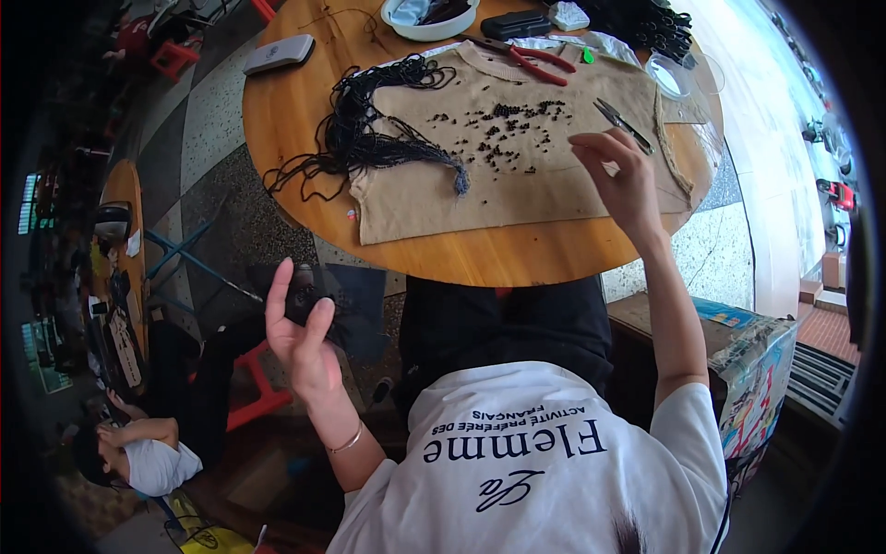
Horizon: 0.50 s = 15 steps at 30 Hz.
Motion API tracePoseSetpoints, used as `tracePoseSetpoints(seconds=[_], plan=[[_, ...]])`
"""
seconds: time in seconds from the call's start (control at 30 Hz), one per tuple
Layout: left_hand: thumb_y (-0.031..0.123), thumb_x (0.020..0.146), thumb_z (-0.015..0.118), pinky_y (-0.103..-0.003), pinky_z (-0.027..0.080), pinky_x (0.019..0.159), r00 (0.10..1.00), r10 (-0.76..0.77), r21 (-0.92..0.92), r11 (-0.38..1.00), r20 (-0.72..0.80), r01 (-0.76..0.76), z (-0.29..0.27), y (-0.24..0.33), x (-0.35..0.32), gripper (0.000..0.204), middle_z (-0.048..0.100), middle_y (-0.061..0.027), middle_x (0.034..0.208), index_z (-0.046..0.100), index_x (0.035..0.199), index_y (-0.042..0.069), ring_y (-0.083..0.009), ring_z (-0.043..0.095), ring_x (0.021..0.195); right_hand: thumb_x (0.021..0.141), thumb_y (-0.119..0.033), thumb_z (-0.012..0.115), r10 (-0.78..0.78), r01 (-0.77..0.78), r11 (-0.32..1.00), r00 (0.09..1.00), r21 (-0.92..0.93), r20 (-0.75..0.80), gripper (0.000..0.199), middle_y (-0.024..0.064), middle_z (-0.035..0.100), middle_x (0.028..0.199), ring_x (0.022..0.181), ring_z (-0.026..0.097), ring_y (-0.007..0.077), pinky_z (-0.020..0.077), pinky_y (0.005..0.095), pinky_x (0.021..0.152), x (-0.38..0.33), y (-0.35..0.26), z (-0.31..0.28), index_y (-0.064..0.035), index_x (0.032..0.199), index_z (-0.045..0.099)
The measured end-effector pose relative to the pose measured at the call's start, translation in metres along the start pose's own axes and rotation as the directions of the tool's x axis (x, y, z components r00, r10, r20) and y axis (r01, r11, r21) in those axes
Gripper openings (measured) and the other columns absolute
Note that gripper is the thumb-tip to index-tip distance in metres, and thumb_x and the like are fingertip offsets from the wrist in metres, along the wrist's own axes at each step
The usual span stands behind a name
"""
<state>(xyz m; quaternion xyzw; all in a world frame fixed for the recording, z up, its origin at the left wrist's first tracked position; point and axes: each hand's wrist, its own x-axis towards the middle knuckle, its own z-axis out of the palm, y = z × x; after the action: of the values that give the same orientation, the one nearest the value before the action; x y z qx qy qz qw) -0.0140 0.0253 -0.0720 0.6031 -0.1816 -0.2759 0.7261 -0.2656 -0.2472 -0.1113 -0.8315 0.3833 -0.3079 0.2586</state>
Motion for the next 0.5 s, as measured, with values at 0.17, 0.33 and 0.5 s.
tracePoseSetpoints(seconds=[0.17, 0.33, 0.5], plan=[[-0.013, 0.072, 0.063, -0.025, 0.046, 0.087, 0.994, -0.103, -0.013, 0.995, 0.031, 0.103, 0.013, -0.013, -0.002, 0.058, 0.060, -0.0066, 0.104, 0.047, 0.127, -0.001, -0.0122, 0.057, 0.092, 0.085, -0.010, 0.062, 0.013, -0.017, 0.998, 0.998, -0.063, -0.055, 0.010, 0.0101, 0.062, 0.086, 0.071, 0.060, 0.0200, 0.0479, 0.0285, 0.063, 0.031, 0.015, 0.036, -0.0044, 0.092, 0.065], [-0.013, 0.073, 0.059, -0.028, 0.044, 0.090, 0.990, -0.136, 0.006, 0.991, 0.029, 0.136, 0.011, -0.024, 0.001, 0.059, 0.060, -0.0097, 0.108, 0.046, 0.129, 0.000, -0.0150, 0.058, 0.097, 0.084, -0.011, 0.063, -0.036, 0.032, 0.998, 0.997, -0.060, -0.062, 0.010, 0.0116, 0.062, 0.084, 0.068, 0.061, 0.0231, 0.0484, 0.0296, 0.062, 0.041, 0.017, 0.046, -0.0046, 0.091, 0.065], [-0.014, 0.072, 0.061, -0.027, 0.046, 0.088, 0.993, -0.114, 0.016, 0.993, 0.031, 0.114, 0.018, -0.027, 0.007, 0.058, 0.060, -0.0086, 0.105, 0.048, 0.127, 0.000, -0.0143, 0.058, 0.094, 0.083, -0.011, 0.063, -0.023, 0.020, 0.998, 0.998, -0.065, -0.053, 0.010, 0.0116, 0.062, 0.083, 0.068, 0.061, 0.0238, 0.0489, 0.0305, 0.061, 0.043, 0.019, 0.047, -0.0045, 0.091, 0.065]])
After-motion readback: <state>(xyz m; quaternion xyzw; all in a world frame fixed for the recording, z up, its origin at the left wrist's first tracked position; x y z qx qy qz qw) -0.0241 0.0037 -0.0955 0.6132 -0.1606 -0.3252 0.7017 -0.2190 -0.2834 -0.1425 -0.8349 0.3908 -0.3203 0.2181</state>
